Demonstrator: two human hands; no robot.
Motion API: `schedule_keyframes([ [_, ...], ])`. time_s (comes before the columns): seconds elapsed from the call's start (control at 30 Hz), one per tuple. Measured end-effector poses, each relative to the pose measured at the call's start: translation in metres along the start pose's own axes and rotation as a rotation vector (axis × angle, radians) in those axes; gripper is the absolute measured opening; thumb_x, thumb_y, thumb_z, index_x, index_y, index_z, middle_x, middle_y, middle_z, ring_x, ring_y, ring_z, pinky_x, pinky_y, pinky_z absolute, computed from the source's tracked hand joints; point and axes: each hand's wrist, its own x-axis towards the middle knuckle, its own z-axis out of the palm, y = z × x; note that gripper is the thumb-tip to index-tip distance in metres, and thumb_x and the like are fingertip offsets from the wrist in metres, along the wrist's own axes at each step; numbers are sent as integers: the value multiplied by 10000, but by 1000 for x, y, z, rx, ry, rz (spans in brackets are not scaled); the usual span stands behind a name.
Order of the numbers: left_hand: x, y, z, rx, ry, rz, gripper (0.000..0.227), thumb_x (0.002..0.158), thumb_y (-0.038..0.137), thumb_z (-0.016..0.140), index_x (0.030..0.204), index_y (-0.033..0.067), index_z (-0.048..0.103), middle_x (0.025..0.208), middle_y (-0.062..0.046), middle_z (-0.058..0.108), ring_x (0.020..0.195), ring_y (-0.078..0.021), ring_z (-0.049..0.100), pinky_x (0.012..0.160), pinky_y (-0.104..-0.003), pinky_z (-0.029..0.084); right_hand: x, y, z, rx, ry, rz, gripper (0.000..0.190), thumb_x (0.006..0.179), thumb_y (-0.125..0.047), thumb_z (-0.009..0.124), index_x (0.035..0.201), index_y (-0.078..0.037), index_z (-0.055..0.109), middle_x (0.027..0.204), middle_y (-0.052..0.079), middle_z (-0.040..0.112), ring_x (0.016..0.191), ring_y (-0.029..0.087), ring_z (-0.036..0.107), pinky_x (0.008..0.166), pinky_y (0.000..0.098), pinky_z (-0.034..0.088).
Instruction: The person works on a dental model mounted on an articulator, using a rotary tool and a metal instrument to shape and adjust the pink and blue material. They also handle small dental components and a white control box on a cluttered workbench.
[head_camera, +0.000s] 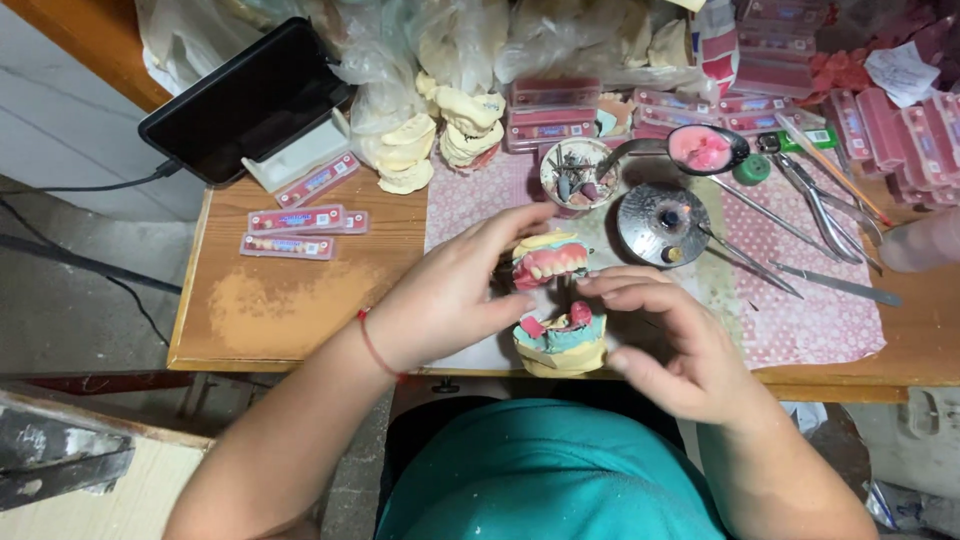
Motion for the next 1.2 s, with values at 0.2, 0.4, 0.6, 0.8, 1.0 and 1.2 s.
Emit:
schedule_keyframes([
  [0.2, -53, 29, 16, 262, 501, -15, 172, 871, 92, 641, 1035, 103, 589, 951, -44, 651, 846, -218, 625, 781, -341, 487, -12, 19, 10, 334, -20, -47, 641, 888, -148, 807, 1383, -75, 407, 1413, 251, 571, 1399, 372, 564, 1212, 511, 499],
  [0.4, -58, 25, 46, 343, 361, 35, 699, 894, 663, 584, 1340, 131, 657, 1313, -39, 704, 1165, -257, 665, 982, -409, 503, -8, 18, 15, 241, -9, -97, 546, 922, -120, 755, 1342, -68, 410, 1353, 252, 627, 1340, 388, 625, 1189, 522, 523],
  [0.6, -56, 17, 54, 318, 391, 158, 565, 1025, 539, 479, 1257, 67, 687, 1184, -85, 739, 1052, -305, 663, 909, -428, 513, -14, 22, 18, 311, 3, -82, 519, 938, -81, 726, 1343, -82, 401, 1359, 263, 624, 1340, 379, 627, 1207, 524, 506],
  [0.8, -54, 13, 58, 271, 438, 230, 468, 1015, 463, 583, 1232, 61, 686, 1148, -105, 730, 1018, -320, 665, 925, -443, 527, -15, 24, 17, 324, -6, -46, 517, 944, -93, 714, 1342, -68, 385, 1387, 265, 601, 1363, 375, 593, 1207, 513, 487],
  [1.0, -53, 18, 65, 261, 427, 173, 514, 1039, 508, 474, 1218, 77, 690, 1178, -111, 715, 1045, -327, 653, 954, -449, 504, -11, 18, 20, 283, 15, -68, 490, 963, -111, 693, 1341, -84, 383, 1340, 260, 617, 1323, 370, 611, 1178, 499, 511],
  [1.2, -54, 21, 68, 310, 429, 163, 339, 1011, 324, 588, 1231, 80, 671, 1202, -92, 708, 1064, -330, 645, 979, -461, 513, -7, 12, 20, 90, 70, -172, 443, 961, -143, 698, 1277, -69, 397, 1210, 251, 678, 1212, 355, 686, 1103, 469, 581],
])
